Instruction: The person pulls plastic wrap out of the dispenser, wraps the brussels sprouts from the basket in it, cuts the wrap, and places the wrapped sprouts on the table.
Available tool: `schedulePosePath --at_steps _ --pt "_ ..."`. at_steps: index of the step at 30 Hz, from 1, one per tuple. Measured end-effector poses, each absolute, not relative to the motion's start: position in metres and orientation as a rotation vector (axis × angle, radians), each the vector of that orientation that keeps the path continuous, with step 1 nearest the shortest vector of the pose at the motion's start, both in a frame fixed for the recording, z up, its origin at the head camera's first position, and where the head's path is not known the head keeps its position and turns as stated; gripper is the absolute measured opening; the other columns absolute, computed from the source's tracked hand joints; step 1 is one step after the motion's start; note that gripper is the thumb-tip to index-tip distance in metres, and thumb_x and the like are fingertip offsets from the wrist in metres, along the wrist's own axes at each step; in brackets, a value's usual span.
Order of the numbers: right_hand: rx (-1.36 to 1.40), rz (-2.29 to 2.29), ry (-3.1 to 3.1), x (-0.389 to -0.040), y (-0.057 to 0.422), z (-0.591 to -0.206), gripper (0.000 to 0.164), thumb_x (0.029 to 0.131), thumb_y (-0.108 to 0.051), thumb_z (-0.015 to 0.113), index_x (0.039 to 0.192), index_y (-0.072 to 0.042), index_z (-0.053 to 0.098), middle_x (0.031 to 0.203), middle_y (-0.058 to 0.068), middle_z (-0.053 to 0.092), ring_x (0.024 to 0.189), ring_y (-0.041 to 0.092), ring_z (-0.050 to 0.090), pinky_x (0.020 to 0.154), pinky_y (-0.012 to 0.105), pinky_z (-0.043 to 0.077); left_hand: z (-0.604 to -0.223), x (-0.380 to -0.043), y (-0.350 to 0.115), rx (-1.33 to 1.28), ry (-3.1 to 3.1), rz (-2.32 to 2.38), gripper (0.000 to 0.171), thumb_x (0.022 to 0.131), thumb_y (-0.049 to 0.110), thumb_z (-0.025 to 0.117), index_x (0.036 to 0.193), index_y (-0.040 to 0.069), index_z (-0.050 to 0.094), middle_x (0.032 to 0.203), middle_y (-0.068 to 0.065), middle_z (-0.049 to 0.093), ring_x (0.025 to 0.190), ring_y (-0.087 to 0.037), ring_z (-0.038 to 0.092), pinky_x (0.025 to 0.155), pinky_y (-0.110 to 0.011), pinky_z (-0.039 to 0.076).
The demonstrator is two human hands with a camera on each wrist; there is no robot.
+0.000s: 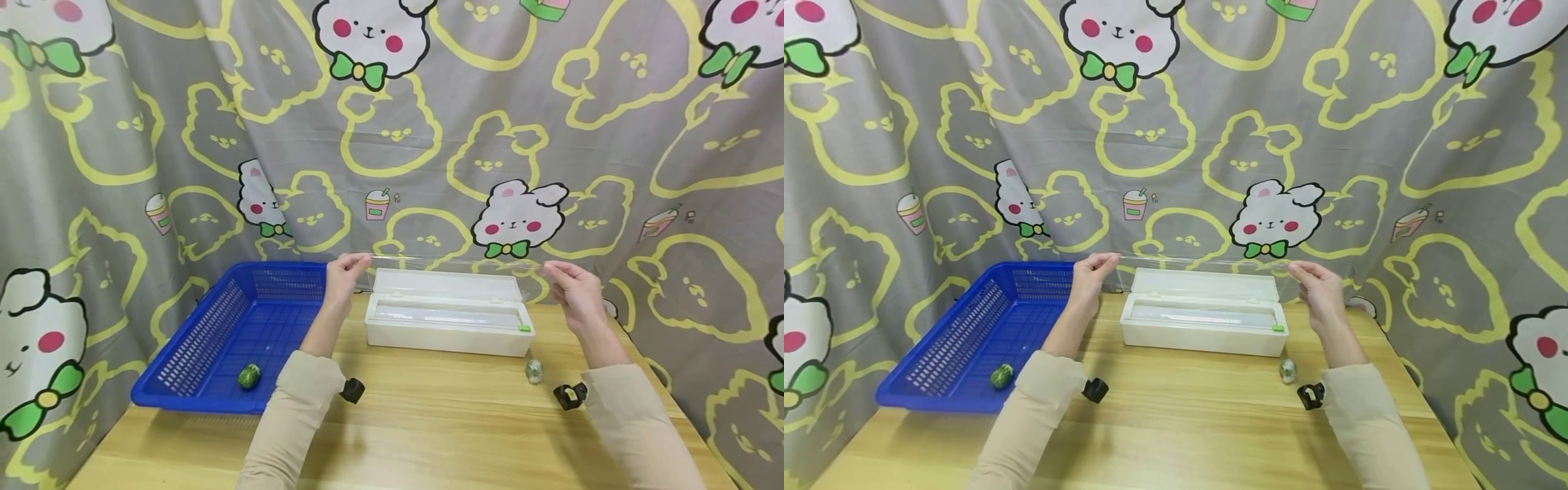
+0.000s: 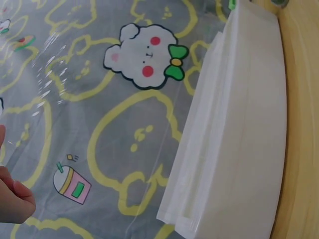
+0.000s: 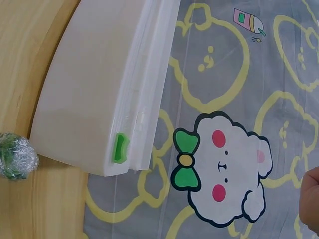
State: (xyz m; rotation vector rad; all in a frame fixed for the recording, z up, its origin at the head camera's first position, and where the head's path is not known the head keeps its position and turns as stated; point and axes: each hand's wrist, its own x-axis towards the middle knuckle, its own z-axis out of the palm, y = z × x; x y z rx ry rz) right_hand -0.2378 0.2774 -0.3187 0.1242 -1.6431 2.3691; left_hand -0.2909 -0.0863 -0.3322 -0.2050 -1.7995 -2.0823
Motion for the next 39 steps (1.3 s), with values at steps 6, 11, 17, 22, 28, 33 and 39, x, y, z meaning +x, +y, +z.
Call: schedulePosePath --at_steps 6,11,17,22,28,33,39 --pt "0.158 2.363 -1.626 -0.232 0.278 -0.313 0.016 0.084 -0.005 0.063 0.074 -0.014 0.072 0.064 -0.007 0.062 0.038 0.004 0.026 0.046 0.026 0.011 -0.326 -0.285 -0.087 -0.208 -1.819 -2.066 0.02 0.082 0.003 0.064 0.095 -0.012 0.063 0.065 0.006 0.049 0.064 -0.006 0.036 0.061 -0.018 0.035" --pt "0.147 2.349 -1.628 -0.228 0.279 -0.309 0.015 0.084 -0.005 0.063 0.075 -0.013 0.072 0.062 -0.007 0.058 0.039 0.004 0.026 0.048 0.027 0.011 -0.322 -0.284 -0.086 -0.217 -1.842 -2.048 0.021 0.083 0.005 0.065 0.095 -0.012 0.064 0.063 0.006 0.046 0.063 -0.007 0.034 0.059 -0.019 0.032" --pt "0.163 2.331 -1.642 -0.224 0.278 -0.306 0.017 0.085 -0.005 0.062 0.074 -0.014 0.071 0.057 -0.006 0.052 0.039 0.005 0.025 0.05 0.029 0.01 -0.319 -0.281 -0.086 -0.215 -1.813 -2.062 0.019 0.082 0.002 0.064 0.094 -0.013 0.063 0.066 0.007 0.052 0.066 -0.005 0.042 0.064 -0.017 0.038" --pt "0.232 2.325 -1.627 -0.222 0.276 -0.303 0.021 0.086 -0.002 0.059 0.074 -0.013 0.072 0.055 -0.006 0.05 0.039 0.005 0.024 0.049 0.029 0.008 -0.316 -0.277 -0.089 -0.231 -1.751 -2.087 0.007 0.081 -0.001 0.064 0.085 -0.003 0.07 0.068 0.007 0.055 0.069 -0.005 0.046 0.067 -0.017 0.041" --pt "0.287 2.304 -1.606 -0.218 0.275 -0.298 0.021 0.086 -0.001 0.058 0.075 -0.012 0.072 0.055 -0.005 0.05 0.045 0.013 0.013 0.049 0.029 0.007 -0.312 -0.272 -0.091 -0.287 -1.714 -2.085 0.008 0.081 -0.003 0.064 0.081 -0.001 0.071 0.066 0.007 0.054 0.066 -0.005 0.044 0.064 -0.016 0.04" --pt "0.307 2.294 -1.594 -0.215 0.275 -0.294 0.021 0.086 0.0 0.058 0.076 -0.012 0.072 0.056 -0.005 0.052 0.045 0.014 0.012 0.048 0.028 0.007 -0.307 -0.268 -0.091 -0.302 -1.698 -2.095 0.027 0.081 -0.004 0.063 0.07 0.02 0.07 0.065 0.006 0.053 0.066 -0.005 0.044 0.064 -0.016 0.039" --pt "0.309 2.268 -1.607 -0.212 0.273 -0.289 0.021 0.086 0.0 0.058 0.075 -0.012 0.072 0.057 -0.005 0.055 0.041 0.011 0.017 0.047 0.028 0.007 -0.303 -0.265 -0.092 -0.31 -1.697 -2.088 0.033 0.082 -0.003 0.063 0.067 0.027 0.068 0.062 0.006 0.047 0.064 -0.005 0.038 0.061 -0.016 0.035"
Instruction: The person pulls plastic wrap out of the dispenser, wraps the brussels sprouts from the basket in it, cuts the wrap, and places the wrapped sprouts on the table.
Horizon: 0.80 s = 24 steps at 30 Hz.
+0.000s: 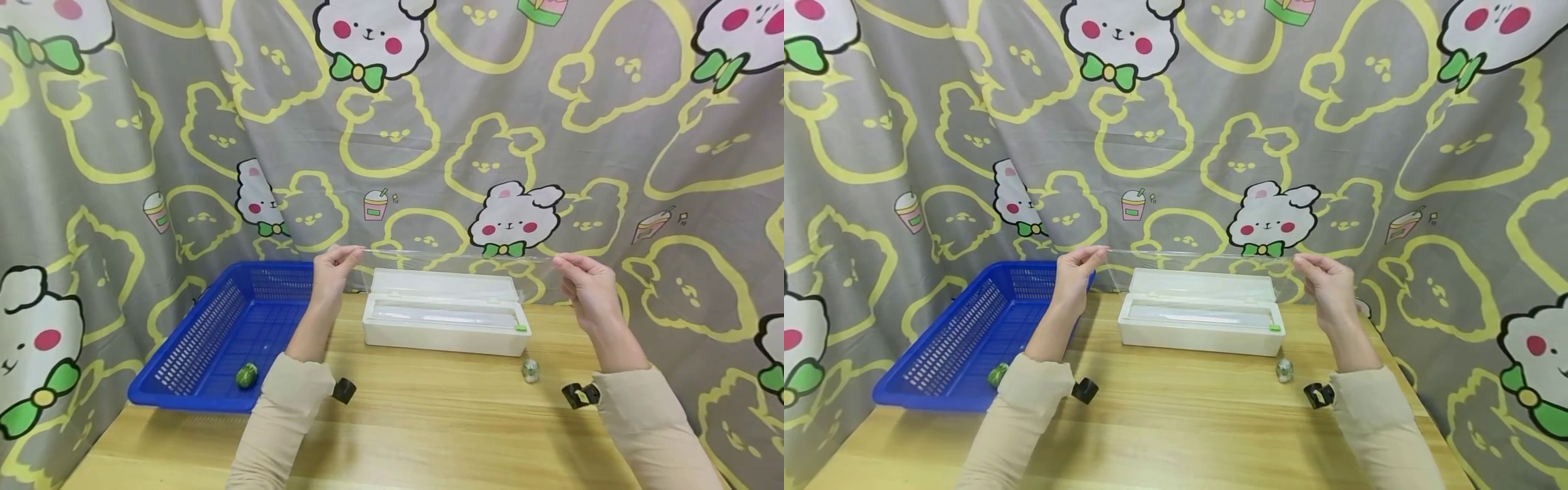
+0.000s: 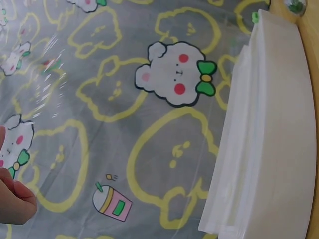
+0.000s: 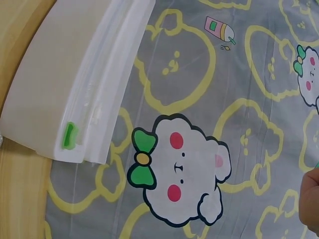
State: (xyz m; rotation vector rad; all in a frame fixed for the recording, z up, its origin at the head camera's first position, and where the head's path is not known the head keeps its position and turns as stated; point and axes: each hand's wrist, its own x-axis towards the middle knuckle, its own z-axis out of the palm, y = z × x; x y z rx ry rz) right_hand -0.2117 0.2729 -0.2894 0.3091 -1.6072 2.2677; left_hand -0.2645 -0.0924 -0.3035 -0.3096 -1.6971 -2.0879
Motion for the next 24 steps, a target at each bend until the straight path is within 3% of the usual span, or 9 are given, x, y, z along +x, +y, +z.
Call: schedulePosePath --at_steps 9,15,18,21,24 --pt "0.365 2.263 -1.591 -0.206 0.272 -0.284 0.02 0.086 0.001 0.058 0.077 -0.009 0.072 0.06 -0.004 0.059 0.044 0.013 0.014 0.045 0.028 0.004 -0.298 -0.26 -0.094 -0.357 -1.662 -2.088 0.036 0.081 -0.004 0.062 0.066 0.029 0.068 0.058 0.007 0.04 0.063 -0.006 0.034 0.058 -0.016 0.032" --pt "0.388 2.271 -1.568 -0.201 0.273 -0.28 0.018 0.085 0.003 0.058 0.078 -0.006 0.072 0.058 -0.002 0.057 0.045 0.014 0.014 0.046 0.028 0.007 -0.293 -0.254 -0.094 -0.366 -1.671 -2.08 0.034 0.082 -0.004 0.062 0.068 0.027 0.068 0.063 0.007 0.05 0.066 -0.006 0.037 0.06 -0.016 0.035" --pt "0.398 2.266 -1.566 -0.198 0.273 -0.278 0.019 0.085 0.003 0.058 0.077 -0.006 0.072 0.057 -0.002 0.055 0.046 0.015 0.014 0.046 0.028 0.007 -0.29 -0.253 -0.095 -0.367 -1.684 -2.076 0.036 0.082 -0.003 0.061 0.067 0.028 0.067 0.066 0.011 0.058 0.075 -0.006 0.043 0.069 -0.016 0.038" --pt "0.413 2.276 -1.55 -0.195 0.273 -0.276 0.02 0.086 0.004 0.057 0.077 -0.006 0.072 0.058 -0.001 0.056 0.047 0.015 0.012 0.046 0.027 0.007 -0.288 -0.251 -0.095 -0.365 -1.691 -2.076 0.038 0.083 -0.004 0.061 0.066 0.03 0.067 0.067 0.015 0.063 0.102 -0.011 0.049 0.095 -0.021 0.033" --pt "0.428 2.278 -1.538 -0.193 0.272 -0.275 0.021 0.086 0.006 0.056 0.077 -0.005 0.072 0.059 -0.001 0.058 0.048 0.016 0.011 0.046 0.027 0.007 -0.286 -0.249 -0.096 -0.379 -1.671 -2.08 0.04 0.082 -0.005 0.061 0.066 0.03 0.068 0.064 0.014 0.058 0.093 -0.009 0.049 0.087 -0.019 0.037"
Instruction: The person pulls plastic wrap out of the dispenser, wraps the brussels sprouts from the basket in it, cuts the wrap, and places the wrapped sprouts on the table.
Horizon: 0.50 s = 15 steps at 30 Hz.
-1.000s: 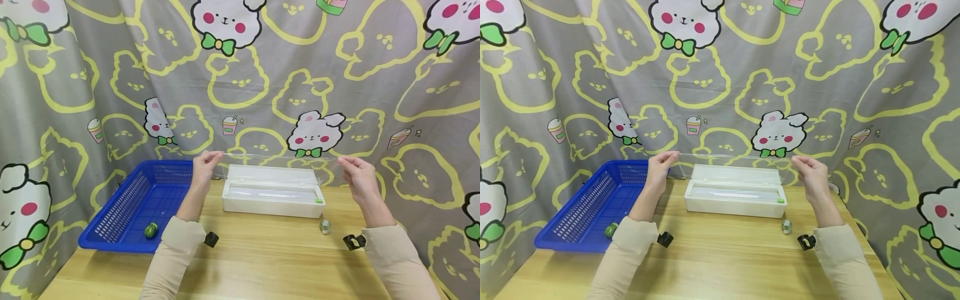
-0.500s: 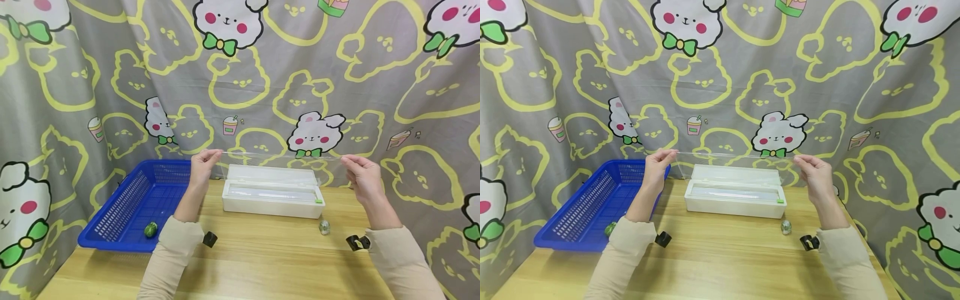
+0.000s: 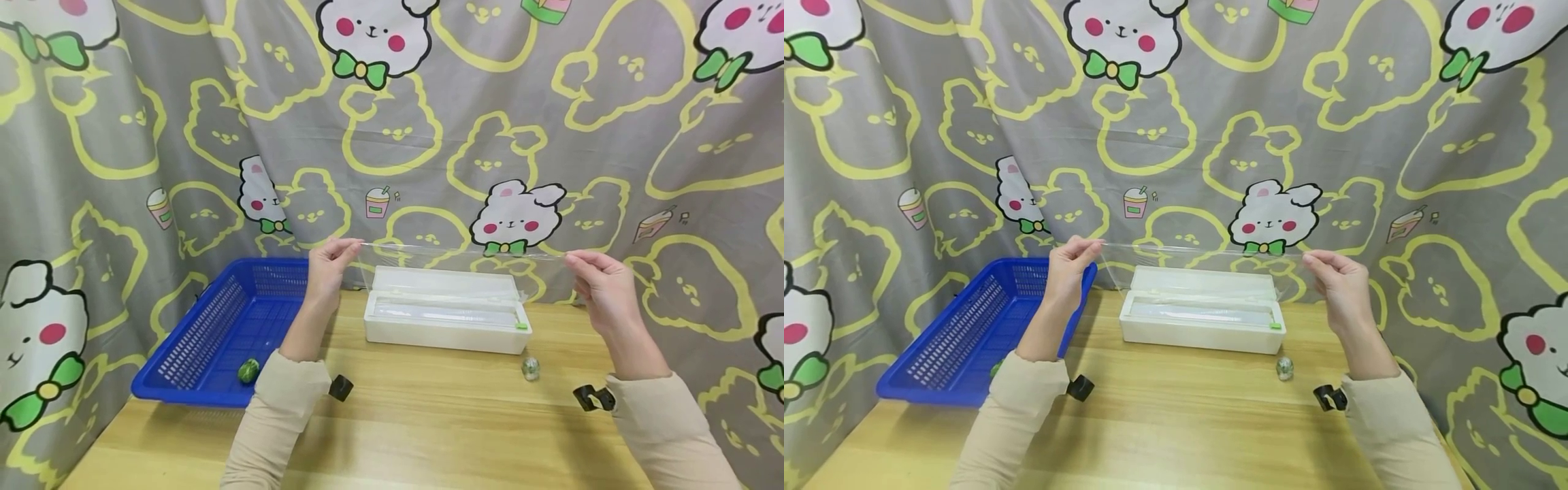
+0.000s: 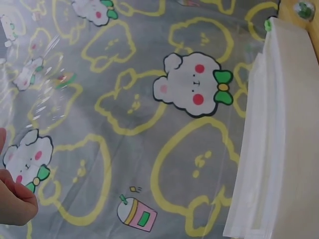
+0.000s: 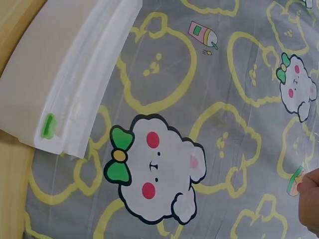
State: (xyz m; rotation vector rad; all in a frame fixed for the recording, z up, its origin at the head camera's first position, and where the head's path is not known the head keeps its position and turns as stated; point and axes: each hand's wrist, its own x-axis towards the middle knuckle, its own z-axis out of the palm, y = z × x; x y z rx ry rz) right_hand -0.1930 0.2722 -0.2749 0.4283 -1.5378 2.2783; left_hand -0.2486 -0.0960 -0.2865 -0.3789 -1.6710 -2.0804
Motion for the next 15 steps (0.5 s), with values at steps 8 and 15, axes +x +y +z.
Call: schedulePosePath --at_steps 8,15 --pt "0.464 2.283 -1.493 -0.183 0.27 -0.269 0.023 0.086 0.008 0.053 0.078 -0.003 0.071 0.057 -0.001 0.056 0.047 0.015 0.01 0.045 0.026 0.007 -0.28 -0.242 -0.097 -0.444 -1.613 -2.074 0.042 0.081 -0.008 0.06 0.066 0.03 0.069 0.061 0.008 0.046 0.066 -0.005 0.037 0.058 -0.015 0.033" --pt "0.479 2.246 -1.509 -0.171 0.271 -0.268 0.023 0.087 0.008 0.052 0.079 -0.003 0.071 0.052 0.0 0.05 0.047 0.015 0.012 0.046 0.026 0.01 -0.273 -0.234 -0.098 -0.46 -1.626 -2.06 0.04 0.081 -0.006 0.061 0.066 0.03 0.069 0.059 0.007 0.036 0.064 -0.006 0.032 0.055 -0.016 0.029"
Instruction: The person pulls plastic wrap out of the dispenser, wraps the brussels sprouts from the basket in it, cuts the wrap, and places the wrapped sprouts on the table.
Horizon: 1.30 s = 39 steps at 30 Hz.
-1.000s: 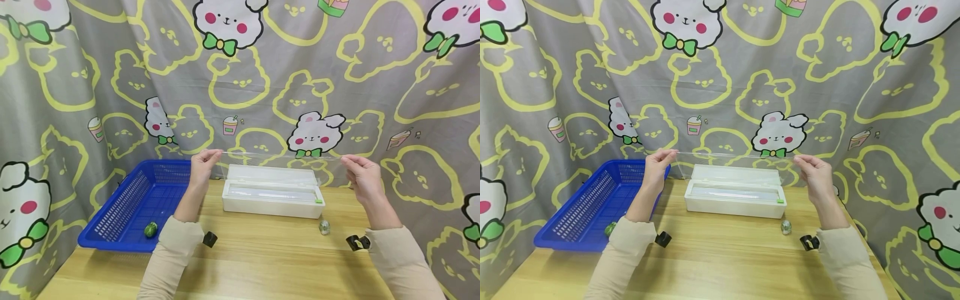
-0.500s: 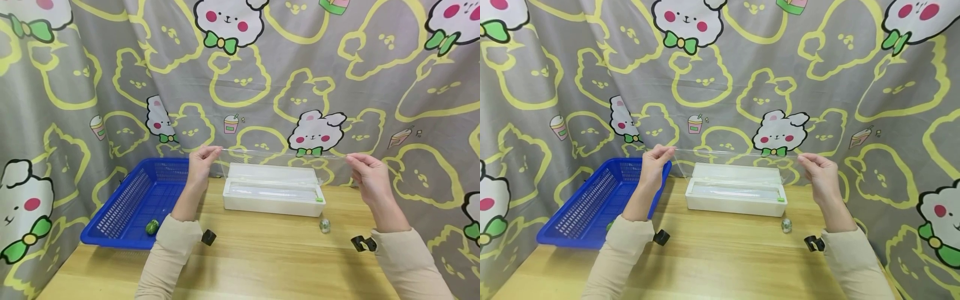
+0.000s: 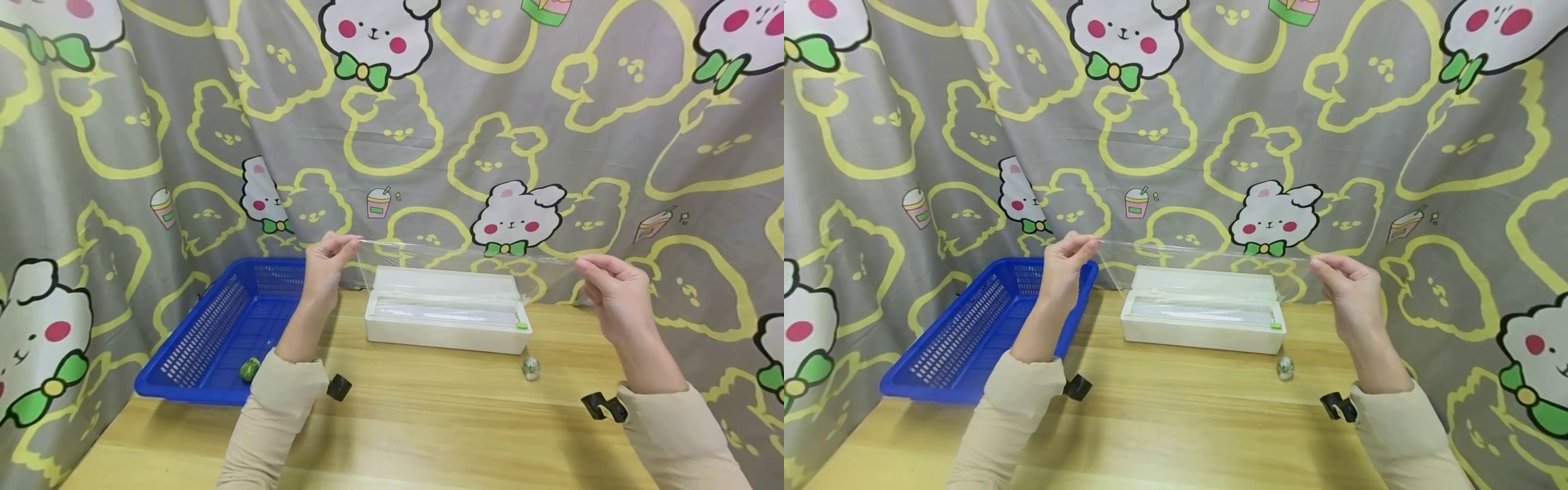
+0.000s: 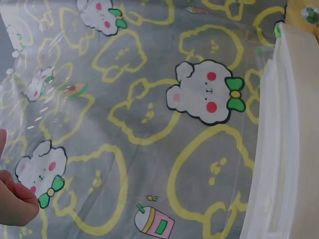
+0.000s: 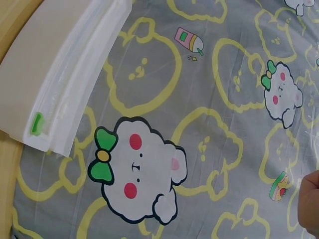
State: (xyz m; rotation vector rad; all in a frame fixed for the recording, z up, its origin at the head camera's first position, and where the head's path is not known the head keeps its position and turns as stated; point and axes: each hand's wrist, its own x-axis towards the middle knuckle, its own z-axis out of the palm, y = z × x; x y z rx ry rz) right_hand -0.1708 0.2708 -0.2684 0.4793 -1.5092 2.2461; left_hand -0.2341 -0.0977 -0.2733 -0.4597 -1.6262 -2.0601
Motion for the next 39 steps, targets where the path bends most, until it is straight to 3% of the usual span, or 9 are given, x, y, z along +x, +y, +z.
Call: schedulePosePath --at_steps 14,22,30,35,39 --pt "0.589 2.243 -1.469 -0.153 0.275 -0.266 0.024 0.087 0.012 0.048 0.083 0.002 0.07 0.052 0.0 0.045 0.047 0.015 0.014 0.046 0.026 0.01 -0.269 -0.221 -0.097 -0.543 -1.6 -2.07 0.044 0.082 -0.01 0.057 0.07 0.03 0.071 0.061 0.007 0.036 0.066 -0.006 0.033 0.056 -0.015 0.029" --pt "0.559 2.19 -1.462 -0.141 0.276 -0.27 0.024 0.086 0.014 0.048 0.083 0.003 0.069 0.051 0.002 0.034 0.047 0.014 0.014 0.047 0.026 0.013 -0.269 -0.207 -0.099 -0.605 -1.616 -2.06 0.044 0.082 -0.01 0.057 0.073 0.03 0.072 0.062 0.007 0.032 0.066 -0.008 0.03 0.057 -0.016 0.027" --pt "0.52 2.128 -1.638 -0.119 0.282 -0.289 0.031 0.088 0.014 0.044 0.086 -0.002 0.07 0.053 0.004 0.025 0.049 0.016 0.018 0.048 0.029 0.015 -0.291 -0.178 -0.112 -0.743 -1.663 -1.981 0.029 0.081 -0.002 0.064 0.08 0.026 0.073 0.07 0.006 0.04 0.067 -0.008 0.035 0.057 -0.015 0.033" --pt "0.478 2.097 -1.804 -0.101 0.29 -0.309 0.036 0.087 0.016 0.042 0.085 -0.006 0.07 0.053 0.0 0.036 0.051 0.015 0.027 0.049 0.03 0.022 -0.308 -0.156 -0.124 -0.95 -1.687 -1.922 0.025 0.081 -0.003 0.062 0.085 0.02 0.072 0.085 0.005 0.055 0.084 -0.009 0.048 0.07 -0.016 0.042" --pt "0.404 2.033 -2.041 -0.085 0.299 -0.331 0.038 0.087 0.015 0.043 0.084 -0.011 0.07 0.06 -0.007 0.051 0.057 0.009 0.038 0.051 0.026 0.03 -0.323 -0.141 -0.135 -1.085 -1.806 -1.831 0.017 0.082 0.0 0.061 0.082 0.014 0.07 0.089 0.009 0.062 0.09 -0.008 0.052 0.08 -0.02 0.042"
